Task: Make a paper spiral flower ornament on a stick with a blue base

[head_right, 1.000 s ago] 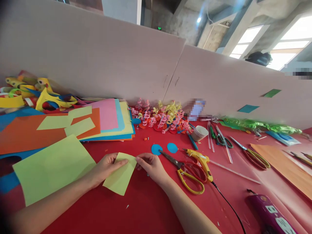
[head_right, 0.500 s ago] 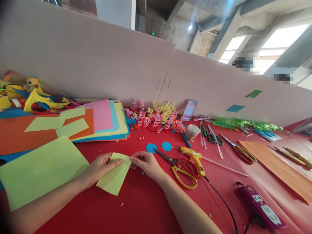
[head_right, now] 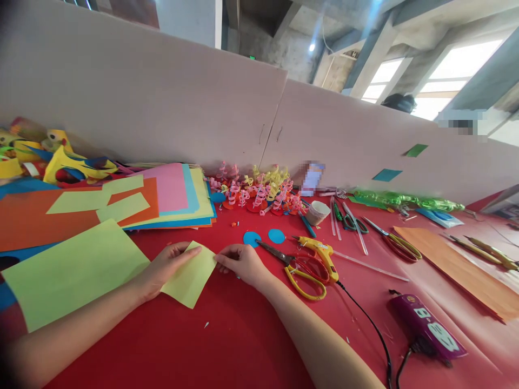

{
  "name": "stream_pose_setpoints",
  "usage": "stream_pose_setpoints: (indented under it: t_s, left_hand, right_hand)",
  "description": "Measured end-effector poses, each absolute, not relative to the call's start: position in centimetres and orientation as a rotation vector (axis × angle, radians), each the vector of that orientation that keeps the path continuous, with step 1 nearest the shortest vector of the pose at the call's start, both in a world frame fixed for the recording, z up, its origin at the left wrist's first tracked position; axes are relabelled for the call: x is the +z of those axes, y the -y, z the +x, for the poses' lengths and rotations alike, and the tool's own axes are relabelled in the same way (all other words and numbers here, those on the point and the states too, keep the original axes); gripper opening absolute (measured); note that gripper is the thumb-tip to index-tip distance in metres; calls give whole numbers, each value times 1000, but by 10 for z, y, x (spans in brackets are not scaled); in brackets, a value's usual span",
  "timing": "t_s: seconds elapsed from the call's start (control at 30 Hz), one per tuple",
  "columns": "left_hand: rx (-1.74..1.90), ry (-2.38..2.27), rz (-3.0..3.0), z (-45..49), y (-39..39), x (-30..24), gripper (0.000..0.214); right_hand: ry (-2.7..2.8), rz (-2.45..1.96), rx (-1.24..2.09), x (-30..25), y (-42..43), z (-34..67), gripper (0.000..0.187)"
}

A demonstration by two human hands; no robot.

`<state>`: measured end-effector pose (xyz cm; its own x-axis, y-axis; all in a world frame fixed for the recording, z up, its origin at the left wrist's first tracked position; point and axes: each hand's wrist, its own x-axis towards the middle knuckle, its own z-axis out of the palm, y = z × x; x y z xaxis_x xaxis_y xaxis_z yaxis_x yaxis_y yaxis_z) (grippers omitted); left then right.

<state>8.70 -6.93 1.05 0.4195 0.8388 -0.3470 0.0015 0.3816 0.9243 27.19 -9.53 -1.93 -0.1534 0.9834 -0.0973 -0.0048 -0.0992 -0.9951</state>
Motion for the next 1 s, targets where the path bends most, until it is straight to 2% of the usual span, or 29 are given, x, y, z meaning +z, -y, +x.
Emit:
stream_pose_setpoints:
  t_s: [0.2, 0.33, 0.43, 0.57, 0.77, 1.0]
  left_hand:
    - [736, -867, 572, 80, 60, 14, 55]
    - [757, -635, 720, 82, 68, 10, 72]
    - [767, -608, 1093, 89, 80, 4, 59]
    - [792, -804, 1369, 95, 92, 1, 45]
    - [973, -1003, 1296, 98, 98, 1, 34]
    - [1006, -908, 1062, 98, 92, -3, 27]
  right_hand:
    - [854, -1039, 1419, -17, 91, 275, 25]
    - [623, -999, 1400, -18, 89, 270, 27]
    - [645, -1016, 1350, -18, 92, 263, 28]
    - [766, -1050, 1287, -16, 98, 253, 28]
    - [807, -1074, 1241, -12, 106, 246, 32]
    - [831, -1026, 1494, -3, 107, 251, 34]
